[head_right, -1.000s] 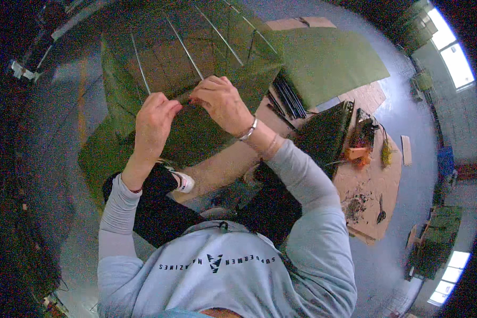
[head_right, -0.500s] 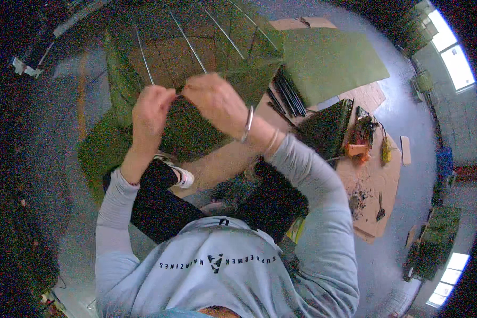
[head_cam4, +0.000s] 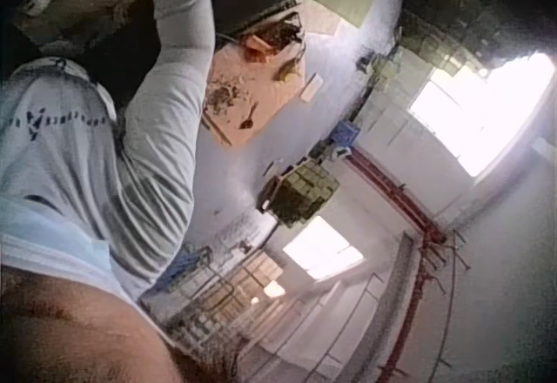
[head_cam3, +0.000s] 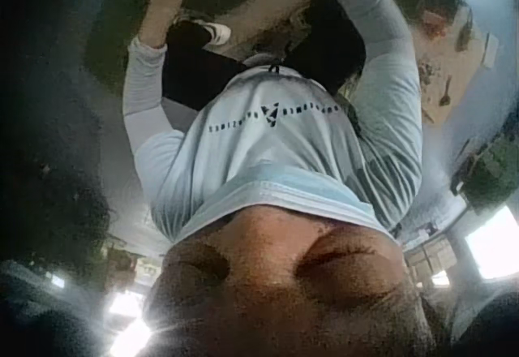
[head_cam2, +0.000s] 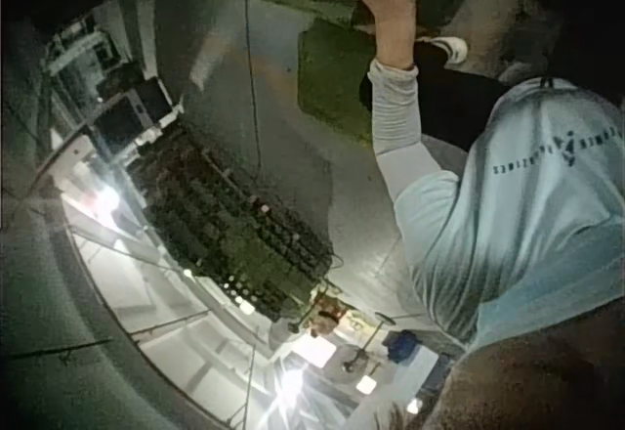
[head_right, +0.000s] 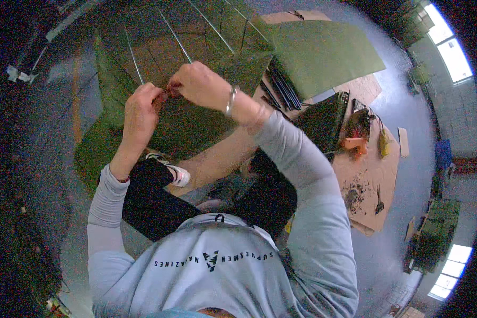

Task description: Assembling a wire-framed structure by gluing green foam panels onto it.

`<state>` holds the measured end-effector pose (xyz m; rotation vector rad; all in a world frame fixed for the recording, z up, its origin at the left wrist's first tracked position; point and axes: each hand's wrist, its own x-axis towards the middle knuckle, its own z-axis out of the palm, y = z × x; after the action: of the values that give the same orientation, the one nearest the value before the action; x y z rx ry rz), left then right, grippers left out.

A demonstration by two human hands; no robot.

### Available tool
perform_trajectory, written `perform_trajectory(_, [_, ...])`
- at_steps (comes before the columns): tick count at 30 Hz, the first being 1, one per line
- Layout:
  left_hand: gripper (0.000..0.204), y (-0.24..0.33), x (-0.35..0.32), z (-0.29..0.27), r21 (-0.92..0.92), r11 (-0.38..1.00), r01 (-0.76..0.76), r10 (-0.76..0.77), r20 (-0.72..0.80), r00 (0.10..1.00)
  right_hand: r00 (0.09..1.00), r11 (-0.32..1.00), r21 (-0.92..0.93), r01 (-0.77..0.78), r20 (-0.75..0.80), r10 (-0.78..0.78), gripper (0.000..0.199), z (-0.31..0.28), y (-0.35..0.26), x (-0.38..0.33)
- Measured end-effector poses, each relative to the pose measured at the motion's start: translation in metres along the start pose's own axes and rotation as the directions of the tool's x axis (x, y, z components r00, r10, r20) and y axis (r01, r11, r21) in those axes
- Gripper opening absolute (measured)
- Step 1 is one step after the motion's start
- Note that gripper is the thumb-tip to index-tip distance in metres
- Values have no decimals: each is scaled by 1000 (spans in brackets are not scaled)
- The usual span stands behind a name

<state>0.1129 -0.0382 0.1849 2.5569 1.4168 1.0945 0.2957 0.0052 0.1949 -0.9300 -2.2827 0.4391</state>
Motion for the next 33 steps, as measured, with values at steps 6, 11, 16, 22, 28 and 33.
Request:
perform_trajectory(6, [21,0,-37,-22,41,998,-38,47,-248,968,966,997,66,-49,-250,64,14,-25,-6,-32])
perform_trajectory(11, [23,31,-9,9,80,980,-184,197,-224,954,926,949,-312,-38,-368,-84,10,-35,37,-74])
perform_trajectory(16, [17,32,16,50,34,984,-177,179,-100,979,948,976,-212,-52,-316,-18,12,-36,50,-60])
perform_trajectory(22, [9,35,33,46,-130,991,-6,-6,-94,996,989,995,-12,-101,-112,99,14,-62,56,-35])
perform_trajectory(28, [14,31,40,38,-246,942,229,-213,92,973,931,978,-88,-191,300,208,20,-80,62,-5])
perform_trajectory(33, [14,24,21,26,-86,995,-41,33,-94,995,971,976,-212,-54,-239,2,17,-35,46,-35])
